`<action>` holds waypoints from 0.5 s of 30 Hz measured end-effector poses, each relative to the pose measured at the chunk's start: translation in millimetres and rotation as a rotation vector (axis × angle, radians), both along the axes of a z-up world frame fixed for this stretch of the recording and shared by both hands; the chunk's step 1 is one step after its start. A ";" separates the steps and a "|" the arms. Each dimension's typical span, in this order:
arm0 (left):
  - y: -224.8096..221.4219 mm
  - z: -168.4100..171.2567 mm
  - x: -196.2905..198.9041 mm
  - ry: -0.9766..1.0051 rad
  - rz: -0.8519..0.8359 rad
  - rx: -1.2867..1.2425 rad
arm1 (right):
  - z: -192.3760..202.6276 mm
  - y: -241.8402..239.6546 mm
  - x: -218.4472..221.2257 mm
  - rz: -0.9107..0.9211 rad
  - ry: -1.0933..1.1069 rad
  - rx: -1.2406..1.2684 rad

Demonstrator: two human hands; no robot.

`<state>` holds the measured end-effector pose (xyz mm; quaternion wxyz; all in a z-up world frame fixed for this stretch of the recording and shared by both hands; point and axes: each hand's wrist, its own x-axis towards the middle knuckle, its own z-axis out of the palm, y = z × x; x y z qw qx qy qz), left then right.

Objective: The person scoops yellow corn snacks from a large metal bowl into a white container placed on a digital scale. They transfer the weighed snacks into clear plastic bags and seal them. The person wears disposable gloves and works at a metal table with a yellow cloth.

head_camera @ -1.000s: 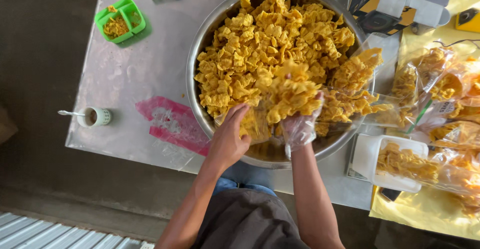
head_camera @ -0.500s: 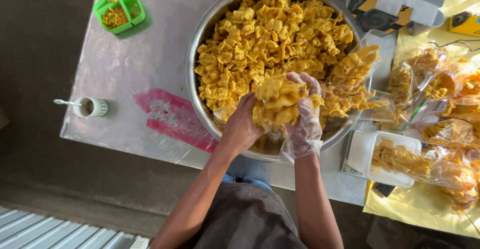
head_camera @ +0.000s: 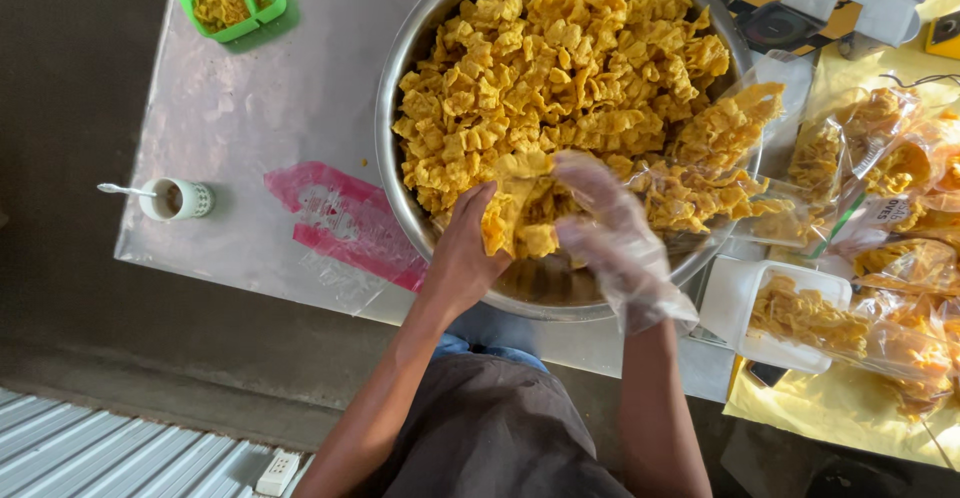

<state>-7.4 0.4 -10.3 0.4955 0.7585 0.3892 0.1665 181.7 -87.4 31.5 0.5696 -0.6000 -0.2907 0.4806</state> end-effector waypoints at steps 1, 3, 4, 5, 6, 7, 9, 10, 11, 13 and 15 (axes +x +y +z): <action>1.1 2.7 -2.7 -0.024 0.007 0.018 | -12.2 -3.4 8.2 -0.101 0.092 0.029; 1.9 11.8 -7.5 0.037 0.049 -0.199 | -53.8 5.2 25.9 -0.373 0.333 -0.144; 2.2 17.5 -11.5 0.070 0.064 -0.313 | -78.1 6.6 28.6 -0.515 0.454 -0.234; 1.2 23.3 -16.1 0.024 0.059 -0.296 | -103.7 2.7 24.9 -0.514 0.498 -0.402; 0.0 28.7 -21.4 -0.023 0.054 -0.271 | -132.0 0.3 18.9 -0.508 0.541 -0.562; -1.0 32.8 -24.8 -0.070 0.049 -0.246 | -160.4 -3.4 13.8 -0.498 0.584 -0.722; -0.2 37.8 -27.9 -0.045 0.039 -0.217 | -216.0 -17.6 2.7 -0.581 0.784 -0.714; -0.8 38.9 -28.7 -0.037 0.037 -0.202 | -244.1 -24.4 -2.4 -0.619 0.881 -0.708; -1.9 40.2 -31.0 -0.019 0.041 -0.213 | -272.7 -26.9 -11.0 -0.619 0.889 -0.659; -1.6 43.6 -36.1 0.020 0.041 -0.229 | -320.4 -24.2 -28.2 -0.623 0.911 -0.552; -3.4 46.4 -39.6 0.009 0.037 -0.220 | -347.2 -20.4 -35.5 -0.719 1.034 -0.456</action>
